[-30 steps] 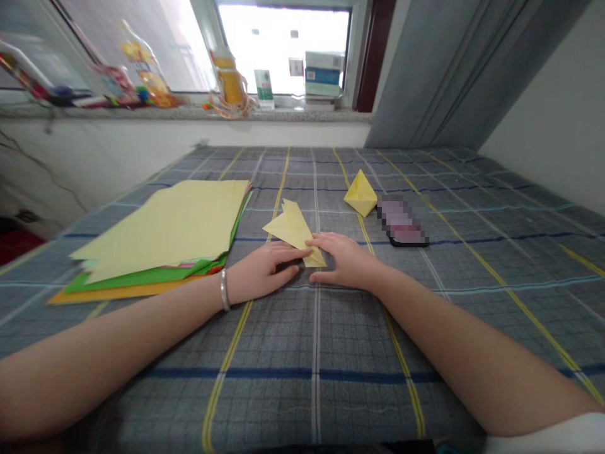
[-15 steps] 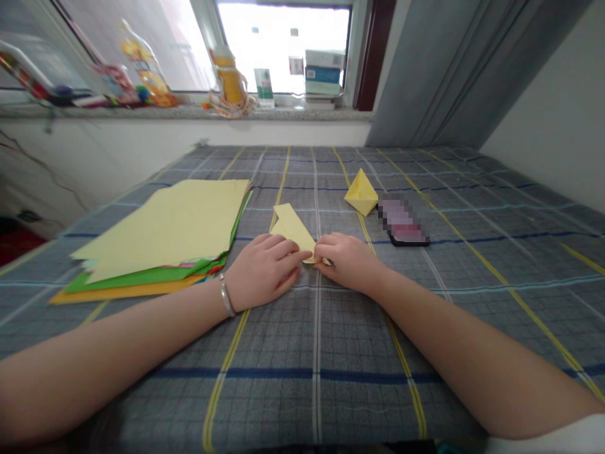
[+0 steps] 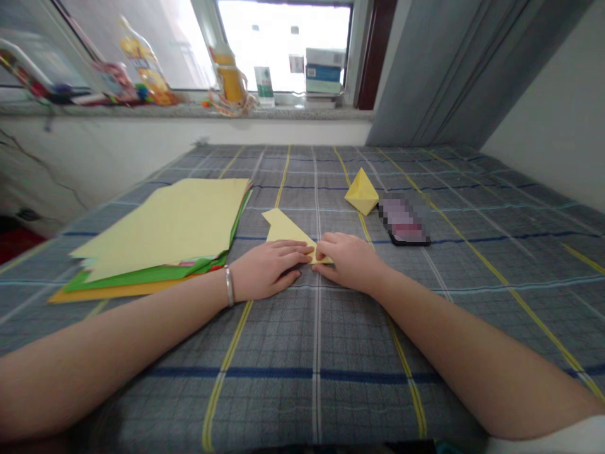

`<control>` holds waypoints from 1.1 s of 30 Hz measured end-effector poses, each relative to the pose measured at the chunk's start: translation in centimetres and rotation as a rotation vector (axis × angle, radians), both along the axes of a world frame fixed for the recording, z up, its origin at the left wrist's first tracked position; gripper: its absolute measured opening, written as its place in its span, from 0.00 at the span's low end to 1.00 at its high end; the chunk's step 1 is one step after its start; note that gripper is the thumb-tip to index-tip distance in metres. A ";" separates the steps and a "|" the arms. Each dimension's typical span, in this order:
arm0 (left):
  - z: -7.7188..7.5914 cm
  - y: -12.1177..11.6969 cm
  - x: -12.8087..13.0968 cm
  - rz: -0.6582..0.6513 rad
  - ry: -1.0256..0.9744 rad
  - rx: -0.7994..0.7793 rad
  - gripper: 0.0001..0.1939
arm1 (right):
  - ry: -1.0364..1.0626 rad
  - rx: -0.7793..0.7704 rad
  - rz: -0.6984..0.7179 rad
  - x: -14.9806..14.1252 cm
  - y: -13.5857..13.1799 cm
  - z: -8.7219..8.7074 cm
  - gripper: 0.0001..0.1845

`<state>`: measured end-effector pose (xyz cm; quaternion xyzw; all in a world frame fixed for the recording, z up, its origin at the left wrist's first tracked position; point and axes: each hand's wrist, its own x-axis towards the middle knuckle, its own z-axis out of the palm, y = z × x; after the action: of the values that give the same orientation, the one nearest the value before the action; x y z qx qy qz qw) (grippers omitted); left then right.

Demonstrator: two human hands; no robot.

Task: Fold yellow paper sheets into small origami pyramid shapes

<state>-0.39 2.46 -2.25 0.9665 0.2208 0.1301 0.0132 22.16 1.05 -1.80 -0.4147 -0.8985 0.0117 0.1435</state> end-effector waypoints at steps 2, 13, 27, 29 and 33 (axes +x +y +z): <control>0.0 0.0 0.0 0.003 0.008 -0.003 0.14 | -0.026 -0.002 -0.062 -0.3 -0.1 0.0 0.11; -0.2 0.3 -0.2 0.012 -0.021 -0.041 0.15 | 0.063 -0.108 -0.163 -0.6 0.7 -0.8 0.09; -0.1 0.3 -0.3 -0.077 0.066 0.055 0.21 | -0.025 -0.108 -0.204 -0.5 0.8 -0.4 0.06; -0.1 0.4 -0.3 -0.087 0.067 0.051 0.21 | -0.060 -0.109 -0.225 -0.5 0.8 -0.2 0.06; 0.0 0.4 -0.3 -0.076 0.109 0.038 0.22 | -0.117 -0.083 -0.238 -0.2 0.8 0.0 0.08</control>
<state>-0.73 2.86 -2.26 0.9800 0.1818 0.0806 -0.0120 21.96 1.85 -1.78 -0.5238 -0.8486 0.0075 0.0737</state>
